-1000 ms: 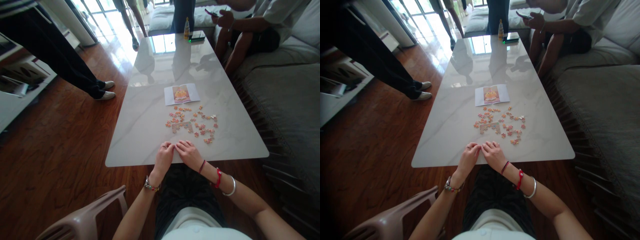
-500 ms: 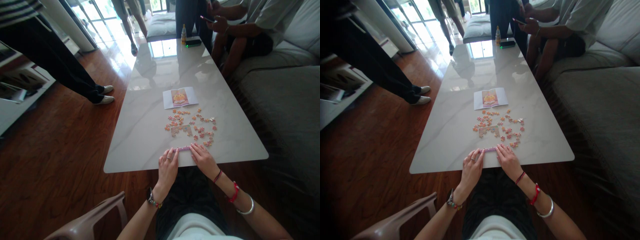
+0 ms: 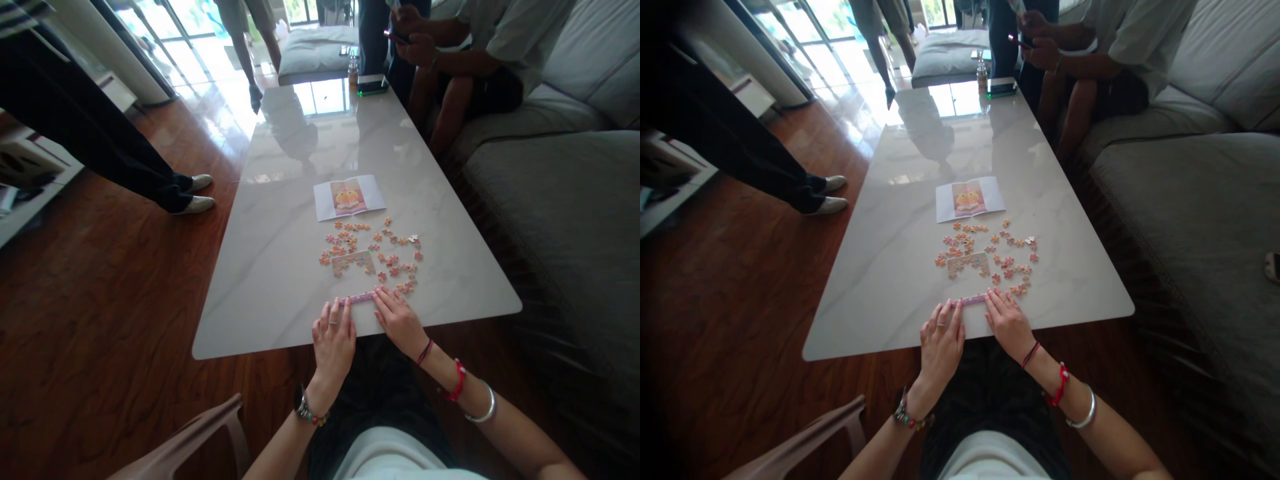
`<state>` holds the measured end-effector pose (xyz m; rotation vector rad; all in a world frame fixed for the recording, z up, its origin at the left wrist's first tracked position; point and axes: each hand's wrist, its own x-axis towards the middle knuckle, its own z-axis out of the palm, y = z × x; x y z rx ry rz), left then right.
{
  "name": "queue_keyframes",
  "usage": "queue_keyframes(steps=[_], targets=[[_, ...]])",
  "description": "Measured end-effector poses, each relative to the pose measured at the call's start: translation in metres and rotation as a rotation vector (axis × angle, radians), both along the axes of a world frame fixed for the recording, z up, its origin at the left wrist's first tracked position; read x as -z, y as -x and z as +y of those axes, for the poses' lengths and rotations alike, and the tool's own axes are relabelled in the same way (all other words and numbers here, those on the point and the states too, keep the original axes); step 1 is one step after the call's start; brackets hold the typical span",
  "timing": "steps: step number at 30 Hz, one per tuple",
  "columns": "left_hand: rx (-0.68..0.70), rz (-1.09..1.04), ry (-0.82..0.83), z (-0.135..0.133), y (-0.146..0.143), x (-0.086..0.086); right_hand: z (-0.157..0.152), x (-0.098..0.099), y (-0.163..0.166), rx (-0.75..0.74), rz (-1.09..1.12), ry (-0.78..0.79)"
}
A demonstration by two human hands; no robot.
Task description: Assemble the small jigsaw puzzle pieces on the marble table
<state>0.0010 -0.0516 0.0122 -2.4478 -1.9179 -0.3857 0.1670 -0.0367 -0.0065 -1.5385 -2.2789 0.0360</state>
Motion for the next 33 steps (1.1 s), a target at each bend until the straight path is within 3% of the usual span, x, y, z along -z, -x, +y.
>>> queue_keyframes(steps=[11, 18, 23, 28, 33], targets=[[-0.001, -0.025, 0.005, 0.001, 0.000, -0.003, 0.000, -0.001, -0.002, 0.003, 0.058, 0.009], [-0.024, -0.168, 0.135, 0.010, 0.009, -0.007, 0.001, -0.008, -0.006, -0.001, 0.241, 0.031], [-0.024, -0.322, 0.227, 0.028, 0.024, -0.006, 0.025, -0.035, -0.062, 0.278, 0.399, -0.093], [0.054, -0.305, 0.140, 0.036, 0.016, -0.011, 0.052, -0.047, -0.108, 0.359, 0.364, -0.083], [0.266, -0.149, 0.056, 0.025, -0.011, -0.009, 0.064, -0.034, -0.082, 0.180, 0.278, 0.078]])
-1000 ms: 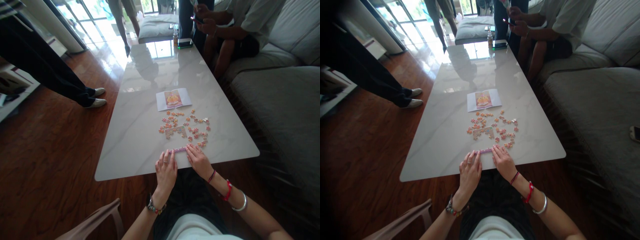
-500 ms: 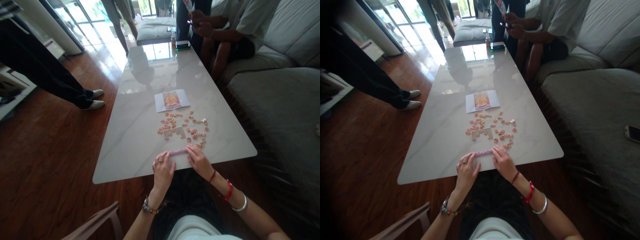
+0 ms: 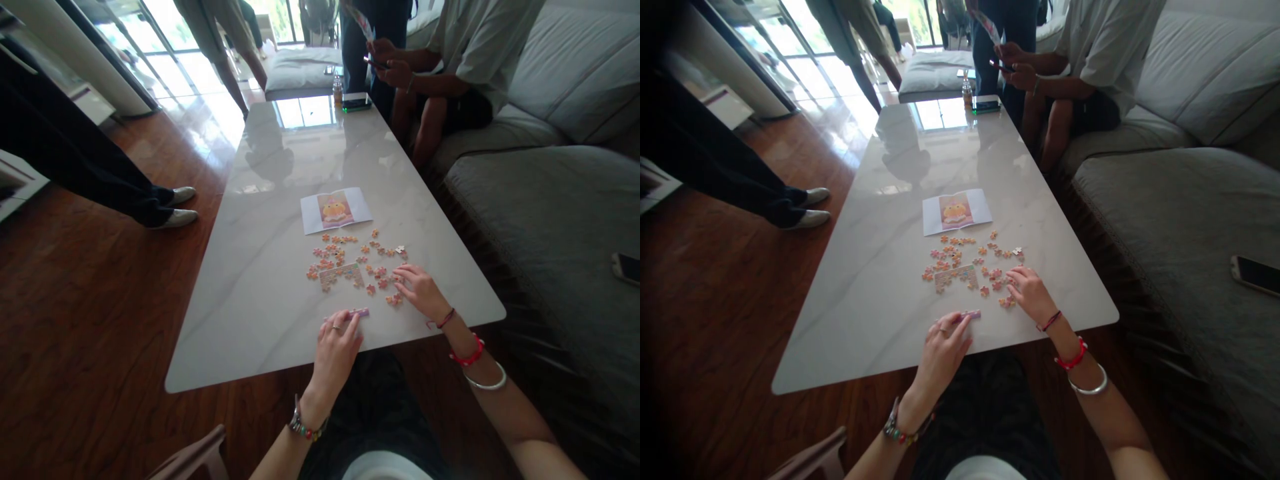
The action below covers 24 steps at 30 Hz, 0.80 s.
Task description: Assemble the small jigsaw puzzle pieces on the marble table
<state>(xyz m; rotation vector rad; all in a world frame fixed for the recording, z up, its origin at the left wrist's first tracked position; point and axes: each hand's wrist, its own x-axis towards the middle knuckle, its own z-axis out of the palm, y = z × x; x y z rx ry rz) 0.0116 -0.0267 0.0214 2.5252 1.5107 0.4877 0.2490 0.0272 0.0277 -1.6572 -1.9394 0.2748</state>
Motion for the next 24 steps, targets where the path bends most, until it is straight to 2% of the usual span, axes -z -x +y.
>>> queue_keyframes(steps=[4, 10, 15, 19, 24], targets=[[-0.042, 0.028, -0.052, -0.009, -0.010, 0.008, 0.004, 0.008, 0.024, -0.094, -0.078, 0.064], [-0.065, 0.044, -0.078, -0.010, -0.011, 0.006, 0.007, 0.014, 0.034, -0.106, -0.130, 0.083], [-0.049, 0.044, -0.047, -0.012, -0.019, 0.005, 0.002, 0.008, 0.035, -0.159, 0.118, 0.056], [0.008, 0.040, -0.028, -0.015, -0.026, 0.008, -0.003, 0.006, 0.041, -0.285, 0.361, 0.138], [0.005, 0.021, -0.040, -0.017, -0.027, 0.011, -0.004, 0.012, 0.051, -0.351, 0.413, 0.176]])
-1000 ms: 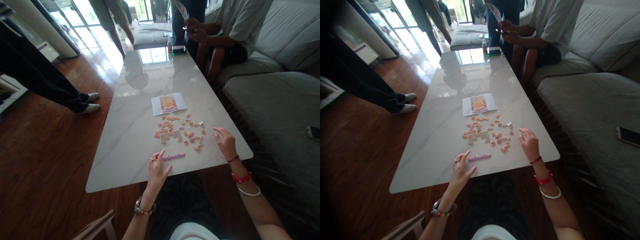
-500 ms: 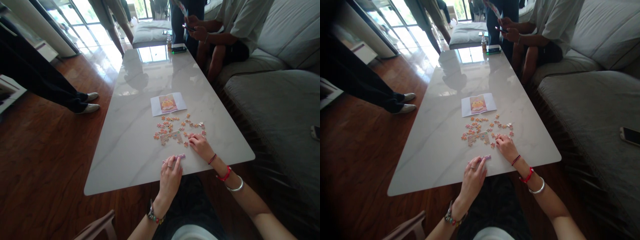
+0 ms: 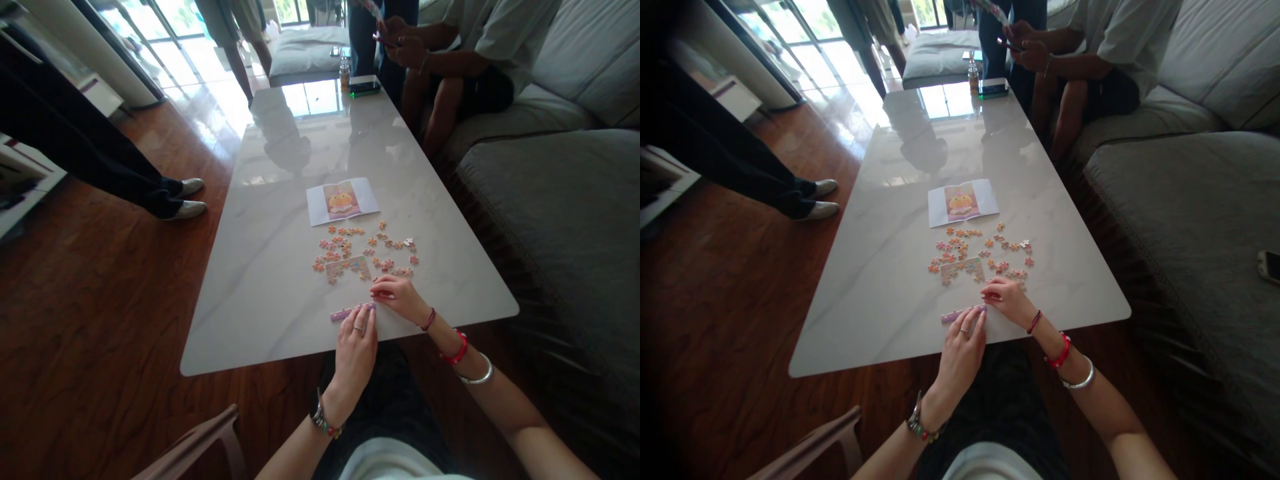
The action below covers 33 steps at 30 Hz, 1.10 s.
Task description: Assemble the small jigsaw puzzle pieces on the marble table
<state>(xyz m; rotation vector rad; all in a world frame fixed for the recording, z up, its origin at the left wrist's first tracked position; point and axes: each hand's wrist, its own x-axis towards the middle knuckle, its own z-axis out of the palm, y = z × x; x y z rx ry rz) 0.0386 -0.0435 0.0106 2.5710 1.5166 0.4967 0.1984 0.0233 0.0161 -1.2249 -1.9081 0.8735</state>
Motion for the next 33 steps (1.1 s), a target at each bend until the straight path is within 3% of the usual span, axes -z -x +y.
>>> queue_keyframes(steps=[9, 18, 23, 27, 33], targets=[[-0.021, -0.006, 0.003, -0.001, -0.001, -0.001, -0.001, 0.001, 0.001, 0.074, 0.013, 0.133], [-0.064, -0.026, 0.027, 0.007, 0.001, -0.011, -0.008, -0.005, -0.021, 0.297, -0.311, -0.181], [-0.115, -0.104, 0.046, 0.027, 0.005, -0.026, 0.010, -0.010, -0.063, 0.529, -0.320, -0.189], [-0.124, -0.161, 0.036, 0.046, 0.007, -0.030, 0.028, -0.007, -0.076, 0.457, -0.332, -0.119], [-0.095, -0.183, 0.070, 0.059, 0.008, -0.024, 0.051, 0.003, -0.043, 0.215, -0.399, -0.083]])
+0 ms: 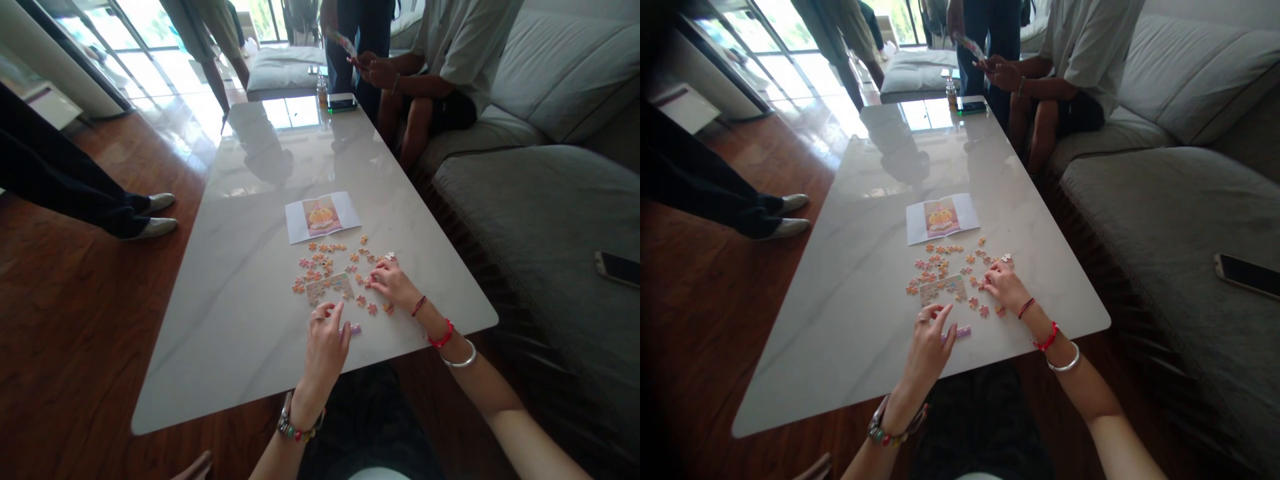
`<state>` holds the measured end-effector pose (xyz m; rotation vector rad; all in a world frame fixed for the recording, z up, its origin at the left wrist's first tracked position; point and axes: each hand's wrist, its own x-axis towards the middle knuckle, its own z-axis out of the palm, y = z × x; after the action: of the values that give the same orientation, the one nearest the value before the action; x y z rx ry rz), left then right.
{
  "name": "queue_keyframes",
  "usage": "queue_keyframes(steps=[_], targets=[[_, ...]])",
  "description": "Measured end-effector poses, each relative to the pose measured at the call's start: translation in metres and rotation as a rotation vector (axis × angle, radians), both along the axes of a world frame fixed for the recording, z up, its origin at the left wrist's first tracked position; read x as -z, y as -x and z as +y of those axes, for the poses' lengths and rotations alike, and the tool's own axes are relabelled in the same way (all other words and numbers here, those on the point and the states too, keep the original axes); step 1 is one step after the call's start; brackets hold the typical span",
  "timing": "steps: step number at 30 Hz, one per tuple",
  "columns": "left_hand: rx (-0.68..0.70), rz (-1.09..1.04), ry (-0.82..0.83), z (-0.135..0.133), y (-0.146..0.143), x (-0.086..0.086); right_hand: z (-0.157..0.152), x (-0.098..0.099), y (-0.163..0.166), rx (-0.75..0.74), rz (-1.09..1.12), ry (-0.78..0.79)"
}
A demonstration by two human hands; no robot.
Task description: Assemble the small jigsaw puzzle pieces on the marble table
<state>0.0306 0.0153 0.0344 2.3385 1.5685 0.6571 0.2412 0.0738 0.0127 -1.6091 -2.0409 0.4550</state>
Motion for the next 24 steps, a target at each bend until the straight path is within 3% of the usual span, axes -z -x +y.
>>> queue_keyframes(steps=[7, 11, 15, 24], targets=[[0.007, 0.003, 0.013, -0.003, -0.003, -0.001, -0.011, -0.013, 0.004, -0.023, 0.121, 0.067], [0.051, 0.087, 0.034, -0.024, -0.005, -0.002, -0.030, -0.023, 0.009, -0.181, 0.315, 0.210], [0.101, 0.168, 0.020, -0.050, -0.006, 0.003, -0.036, -0.020, 0.025, -0.268, 0.437, 0.372], [0.055, 0.252, -0.022, -0.058, -0.011, 0.014, -0.027, -0.018, 0.052, -0.316, 0.106, 0.319]])
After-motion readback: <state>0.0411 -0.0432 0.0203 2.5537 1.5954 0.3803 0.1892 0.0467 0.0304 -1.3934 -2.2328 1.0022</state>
